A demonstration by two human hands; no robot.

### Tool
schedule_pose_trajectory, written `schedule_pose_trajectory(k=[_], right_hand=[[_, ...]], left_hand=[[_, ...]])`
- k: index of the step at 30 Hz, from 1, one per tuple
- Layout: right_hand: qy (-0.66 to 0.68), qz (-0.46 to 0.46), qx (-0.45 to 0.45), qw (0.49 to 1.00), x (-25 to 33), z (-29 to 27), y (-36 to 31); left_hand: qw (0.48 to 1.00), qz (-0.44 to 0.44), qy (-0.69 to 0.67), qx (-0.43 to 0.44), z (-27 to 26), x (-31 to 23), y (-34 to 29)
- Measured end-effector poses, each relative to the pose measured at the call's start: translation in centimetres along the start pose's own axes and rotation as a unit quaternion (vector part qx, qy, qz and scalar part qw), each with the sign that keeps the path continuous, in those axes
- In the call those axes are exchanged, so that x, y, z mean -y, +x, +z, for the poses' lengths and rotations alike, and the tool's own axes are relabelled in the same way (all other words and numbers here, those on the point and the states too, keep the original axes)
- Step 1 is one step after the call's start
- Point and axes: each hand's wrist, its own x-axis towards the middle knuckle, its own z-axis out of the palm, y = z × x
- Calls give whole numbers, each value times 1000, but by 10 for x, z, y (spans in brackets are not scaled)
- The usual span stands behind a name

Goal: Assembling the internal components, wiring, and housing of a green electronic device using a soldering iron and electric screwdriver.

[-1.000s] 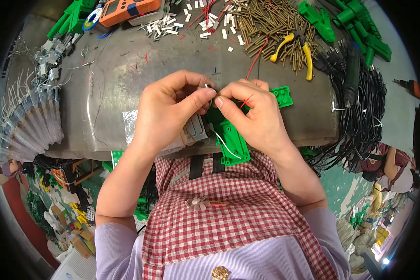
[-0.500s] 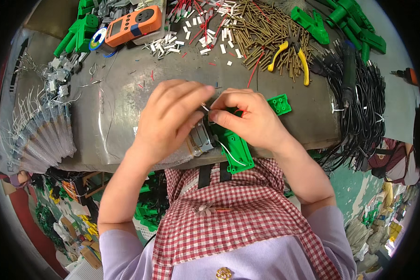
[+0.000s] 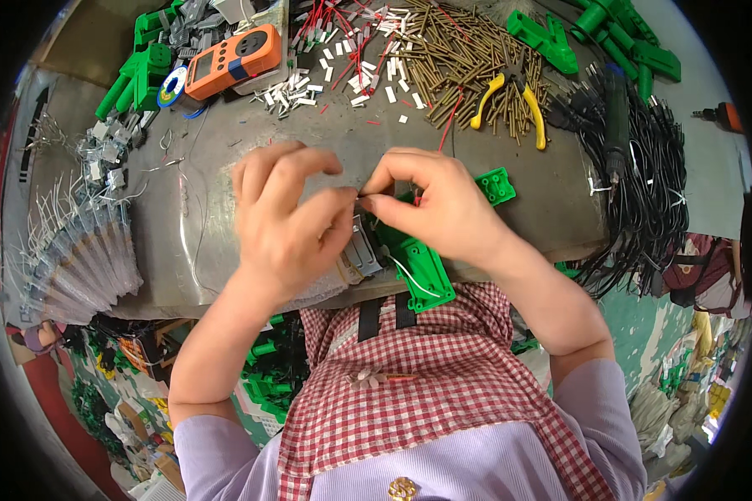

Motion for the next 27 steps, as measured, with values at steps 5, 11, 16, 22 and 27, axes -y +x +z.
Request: schedule_pose_trajectory(k=[5,11,16,22,27], right_hand=[[-410,-316,-142,844,-11,11,-3],[-44,-89,-45,994,-8,-2,0],[-199,-217,-67,953,-9,5,-2],[-202,-209,-104,951,-9,1,-5],[0,-98,-44,994,-11,2,1]], left_hand=[[606,-497,-578,226,5,22,-5],[980,-128,-134,77,-10,8,-4],[840,-333,-400,150,-6,12,-13],[882,-342,-322,31,2,7,-20],[992,82,72,-62,4,12,-22]])
